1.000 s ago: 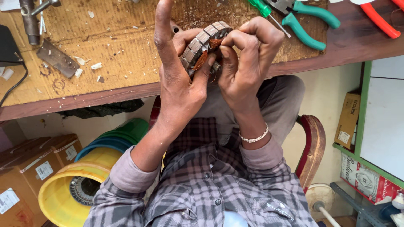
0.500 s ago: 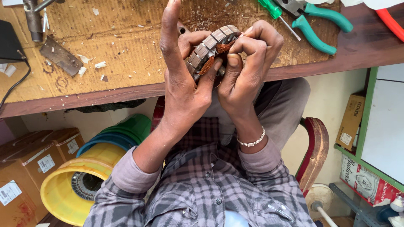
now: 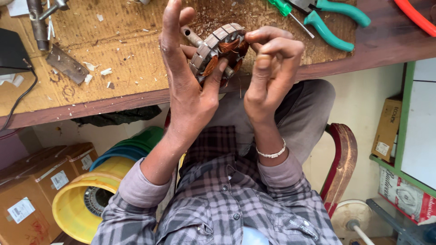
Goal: The person uses a screwdriver to adjust copper windings on a motor armature, then uses pliers to trim excess wire. The person rotates the armature to access different slots and continues adjusting the windings.
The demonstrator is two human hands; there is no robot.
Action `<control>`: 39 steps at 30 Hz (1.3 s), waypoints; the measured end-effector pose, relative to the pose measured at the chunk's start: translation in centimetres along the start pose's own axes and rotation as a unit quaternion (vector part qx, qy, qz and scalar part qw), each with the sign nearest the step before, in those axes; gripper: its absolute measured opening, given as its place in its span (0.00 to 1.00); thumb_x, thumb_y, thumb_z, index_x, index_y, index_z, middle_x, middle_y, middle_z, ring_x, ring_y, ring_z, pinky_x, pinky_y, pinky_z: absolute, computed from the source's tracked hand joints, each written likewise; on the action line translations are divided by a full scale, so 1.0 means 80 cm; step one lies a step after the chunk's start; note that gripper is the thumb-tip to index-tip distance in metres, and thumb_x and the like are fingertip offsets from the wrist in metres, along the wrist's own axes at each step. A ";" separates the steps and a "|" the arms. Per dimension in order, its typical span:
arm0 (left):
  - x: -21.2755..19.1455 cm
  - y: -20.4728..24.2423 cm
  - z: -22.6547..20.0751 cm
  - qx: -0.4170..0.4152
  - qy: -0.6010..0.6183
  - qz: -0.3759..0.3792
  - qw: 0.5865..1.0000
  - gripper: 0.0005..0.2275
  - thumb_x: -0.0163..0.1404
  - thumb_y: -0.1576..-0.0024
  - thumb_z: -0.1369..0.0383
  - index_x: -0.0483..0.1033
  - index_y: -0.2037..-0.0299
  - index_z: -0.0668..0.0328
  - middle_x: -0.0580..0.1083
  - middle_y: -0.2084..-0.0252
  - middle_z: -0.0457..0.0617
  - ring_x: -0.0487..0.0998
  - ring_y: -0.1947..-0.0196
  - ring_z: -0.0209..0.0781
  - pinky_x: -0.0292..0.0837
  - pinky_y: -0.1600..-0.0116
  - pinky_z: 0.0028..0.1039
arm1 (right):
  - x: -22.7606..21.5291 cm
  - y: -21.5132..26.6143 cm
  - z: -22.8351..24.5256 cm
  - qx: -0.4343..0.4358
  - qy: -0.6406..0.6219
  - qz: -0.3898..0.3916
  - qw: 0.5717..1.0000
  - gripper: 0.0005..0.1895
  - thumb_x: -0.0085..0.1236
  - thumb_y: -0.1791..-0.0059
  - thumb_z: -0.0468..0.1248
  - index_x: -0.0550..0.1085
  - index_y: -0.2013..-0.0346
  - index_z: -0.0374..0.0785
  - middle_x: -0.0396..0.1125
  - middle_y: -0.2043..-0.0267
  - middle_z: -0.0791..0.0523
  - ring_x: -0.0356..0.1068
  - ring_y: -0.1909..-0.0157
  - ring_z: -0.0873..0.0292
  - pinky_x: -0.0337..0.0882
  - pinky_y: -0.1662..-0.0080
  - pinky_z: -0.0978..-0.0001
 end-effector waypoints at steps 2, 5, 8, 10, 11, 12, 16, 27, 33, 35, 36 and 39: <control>0.001 -0.004 -0.004 0.022 -0.020 0.002 1.000 0.37 0.57 0.30 0.84 0.44 0.24 0.35 0.52 0.27 0.44 0.64 0.33 0.36 0.72 0.45 0.22 | -0.002 0.000 -0.003 0.002 0.012 0.023 1.000 0.17 0.55 0.39 0.47 0.64 0.51 0.36 0.64 0.45 0.54 0.64 0.52 0.66 0.70 0.50 0.75; 0.002 -0.003 -0.008 0.007 -0.025 0.008 1.000 0.30 0.56 0.30 0.84 0.53 0.28 0.40 0.52 0.26 0.44 0.60 0.29 0.38 0.72 0.36 0.25 | 0.001 0.000 -0.001 -0.017 0.030 0.044 0.998 0.16 0.62 0.41 0.43 0.68 0.47 0.37 0.63 0.44 0.55 0.66 0.46 0.65 0.75 0.47 0.71; 0.002 -0.002 -0.011 -0.014 -0.004 0.013 1.000 0.27 0.54 0.30 0.83 0.57 0.30 0.43 0.51 0.25 0.45 0.60 0.28 0.40 0.72 0.31 0.26 | 0.004 -0.003 0.015 -0.049 0.103 0.049 0.992 0.15 0.67 0.43 0.38 0.71 0.46 0.36 0.65 0.46 0.55 0.69 0.44 0.62 0.78 0.44 0.67; 0.002 -0.002 -0.011 -0.015 -0.010 0.011 1.000 0.26 0.55 0.30 0.83 0.57 0.30 0.44 0.51 0.24 0.45 0.60 0.28 0.40 0.70 0.30 0.26 | 0.007 -0.006 0.028 -0.090 0.181 0.045 0.978 0.14 0.70 0.45 0.35 0.74 0.49 0.37 0.67 0.48 0.55 0.71 0.45 0.60 0.77 0.45 0.66; 0.002 -0.003 -0.010 -0.011 -0.024 0.008 1.000 0.26 0.56 0.30 0.82 0.57 0.30 0.44 0.51 0.24 0.45 0.60 0.28 0.40 0.69 0.30 0.26 | 0.009 -0.007 0.032 -0.105 0.204 0.040 0.973 0.12 0.70 0.45 0.34 0.75 0.50 0.37 0.68 0.49 0.55 0.72 0.46 0.59 0.76 0.46 0.66; 0.002 -0.002 -0.009 -0.010 -0.037 0.006 0.999 0.27 0.57 0.30 0.82 0.57 0.30 0.44 0.52 0.25 0.44 0.60 0.28 0.40 0.68 0.30 0.26 | 0.011 -0.008 0.036 -0.119 0.226 0.035 0.966 0.11 0.71 0.46 0.32 0.76 0.52 0.37 0.69 0.51 0.55 0.72 0.47 0.59 0.76 0.47 0.66; 0.000 0.002 0.000 -0.022 -0.057 0.002 0.998 0.29 0.59 0.30 0.81 0.56 0.29 0.43 0.52 0.26 0.43 0.62 0.32 0.36 0.66 0.35 0.25 | 0.015 -0.012 0.042 -0.127 0.239 0.031 0.962 0.08 0.68 0.44 0.30 0.76 0.53 0.36 0.68 0.52 0.54 0.71 0.48 0.56 0.74 0.46 0.65; 0.001 0.005 0.011 -0.002 -0.016 -0.004 1.000 0.39 0.58 0.29 0.84 0.41 0.24 0.35 0.47 0.23 0.38 0.61 0.29 0.33 0.70 0.50 0.17 | 0.020 -0.010 0.024 -0.071 0.249 0.038 0.965 0.10 0.58 0.42 0.39 0.69 0.57 0.36 0.63 0.58 0.54 0.65 0.50 0.56 0.68 0.48 0.64; 0.002 0.006 0.019 -0.013 0.031 -0.003 0.999 0.44 0.59 0.33 0.86 0.37 0.23 0.36 0.43 0.22 0.41 0.69 0.39 0.32 0.71 0.54 0.16 | 0.005 -0.006 -0.001 -0.042 0.082 -0.042 0.995 0.13 0.56 0.42 0.44 0.67 0.56 0.37 0.62 0.58 0.55 0.68 0.54 0.60 0.73 0.50 0.67; 0.002 0.007 0.019 -0.005 0.044 -0.004 0.999 0.44 0.60 0.33 0.86 0.37 0.23 0.34 0.42 0.21 0.40 0.71 0.46 0.30 0.70 0.54 0.16 | -0.003 -0.015 -0.011 -0.031 0.000 -0.053 0.998 0.15 0.56 0.42 0.46 0.67 0.54 0.37 0.63 0.56 0.56 0.68 0.55 0.61 0.78 0.49 0.67; 0.001 0.009 0.020 -0.005 0.047 -0.004 0.999 0.44 0.60 0.32 0.86 0.37 0.23 0.33 0.42 0.21 0.39 0.72 0.49 0.29 0.70 0.54 0.16 | -0.005 -0.020 -0.015 -0.018 -0.021 -0.043 0.999 0.16 0.55 0.42 0.47 0.67 0.52 0.37 0.63 0.53 0.56 0.69 0.54 0.61 0.80 0.48 0.67; 0.000 0.012 0.020 -0.008 0.056 -0.003 0.998 0.43 0.60 0.31 0.86 0.38 0.23 0.33 0.42 0.21 0.39 0.73 0.53 0.29 0.70 0.54 0.16 | -0.002 -0.032 -0.017 0.055 0.010 0.090 0.994 0.22 0.53 0.39 0.51 0.66 0.43 0.35 0.63 0.41 0.53 0.69 0.45 0.60 0.78 0.41 0.69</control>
Point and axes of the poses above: each hand's wrist, its own y-axis away from the middle knuckle, its own x-axis out of the palm, z = x × y, the point moved 7 cm from there along -y, towards the middle knuckle
